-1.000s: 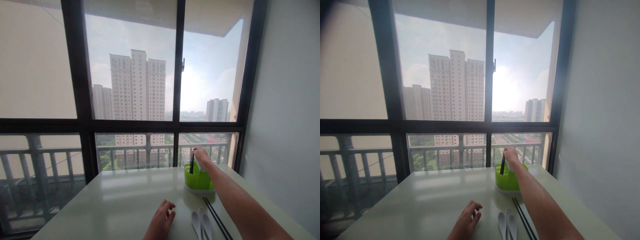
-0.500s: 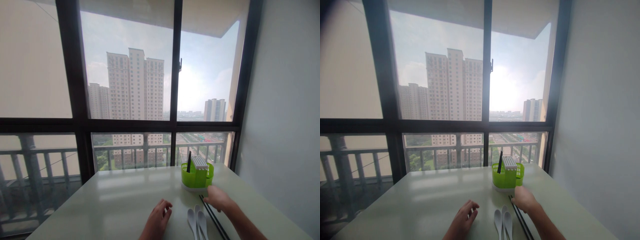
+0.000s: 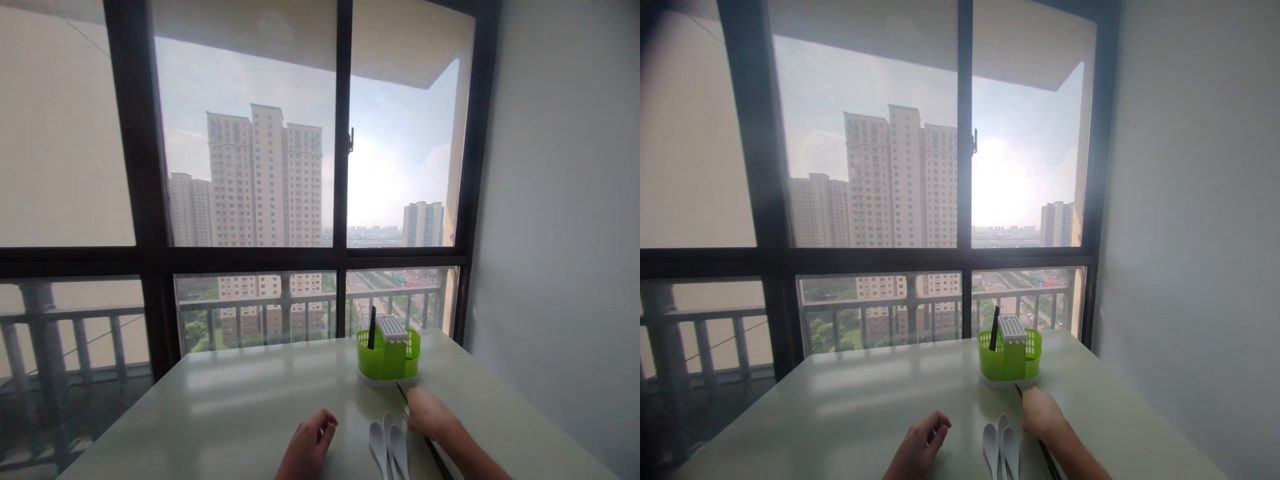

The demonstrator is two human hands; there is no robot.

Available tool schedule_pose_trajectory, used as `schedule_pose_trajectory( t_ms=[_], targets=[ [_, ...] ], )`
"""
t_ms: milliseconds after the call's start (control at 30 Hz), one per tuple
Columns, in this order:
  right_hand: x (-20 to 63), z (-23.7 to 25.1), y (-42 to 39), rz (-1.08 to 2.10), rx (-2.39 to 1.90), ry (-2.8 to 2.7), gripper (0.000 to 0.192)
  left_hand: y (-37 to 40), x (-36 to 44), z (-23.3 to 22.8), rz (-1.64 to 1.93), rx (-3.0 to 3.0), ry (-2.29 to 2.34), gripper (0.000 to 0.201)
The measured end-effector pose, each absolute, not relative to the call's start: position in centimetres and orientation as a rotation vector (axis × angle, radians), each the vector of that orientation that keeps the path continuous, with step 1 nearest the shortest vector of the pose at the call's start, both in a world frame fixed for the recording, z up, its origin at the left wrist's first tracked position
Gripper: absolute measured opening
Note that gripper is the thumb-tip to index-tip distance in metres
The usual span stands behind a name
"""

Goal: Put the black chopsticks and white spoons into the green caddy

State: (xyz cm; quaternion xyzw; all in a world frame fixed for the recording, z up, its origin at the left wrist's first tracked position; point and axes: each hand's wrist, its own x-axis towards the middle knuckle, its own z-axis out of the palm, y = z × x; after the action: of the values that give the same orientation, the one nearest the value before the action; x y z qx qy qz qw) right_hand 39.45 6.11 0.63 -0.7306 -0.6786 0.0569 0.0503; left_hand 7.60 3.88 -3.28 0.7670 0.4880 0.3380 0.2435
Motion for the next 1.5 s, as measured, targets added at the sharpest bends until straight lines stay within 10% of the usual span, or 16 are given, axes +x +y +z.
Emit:
schedule_pose_trajectory(
  t_ms=[233,733,1100,1500],
  targets=[
    [34.5,8.8,3.3,-0.136,-1.768,-1.894,0.010,3.5,7.9,-2.9,0.945,2.088,1.188,0.031],
    [26.1,4.2,2.0,0.533,-1.123,-1.896,0.002,4.0,8.5,-4.0,0.766,2.194,1.090,0.010],
    [27.8,9.0,4.1,0.997,-1.018,-1.581,0.036,3.8,8.5,-3.9,0.689,2.175,1.138,0.014],
    [36.7,21.2,15.2,0.212,-1.256,-1.439,0.036,4.1,8.0,-5.4,0.815,2.144,1.296,0.037]
  ],
)
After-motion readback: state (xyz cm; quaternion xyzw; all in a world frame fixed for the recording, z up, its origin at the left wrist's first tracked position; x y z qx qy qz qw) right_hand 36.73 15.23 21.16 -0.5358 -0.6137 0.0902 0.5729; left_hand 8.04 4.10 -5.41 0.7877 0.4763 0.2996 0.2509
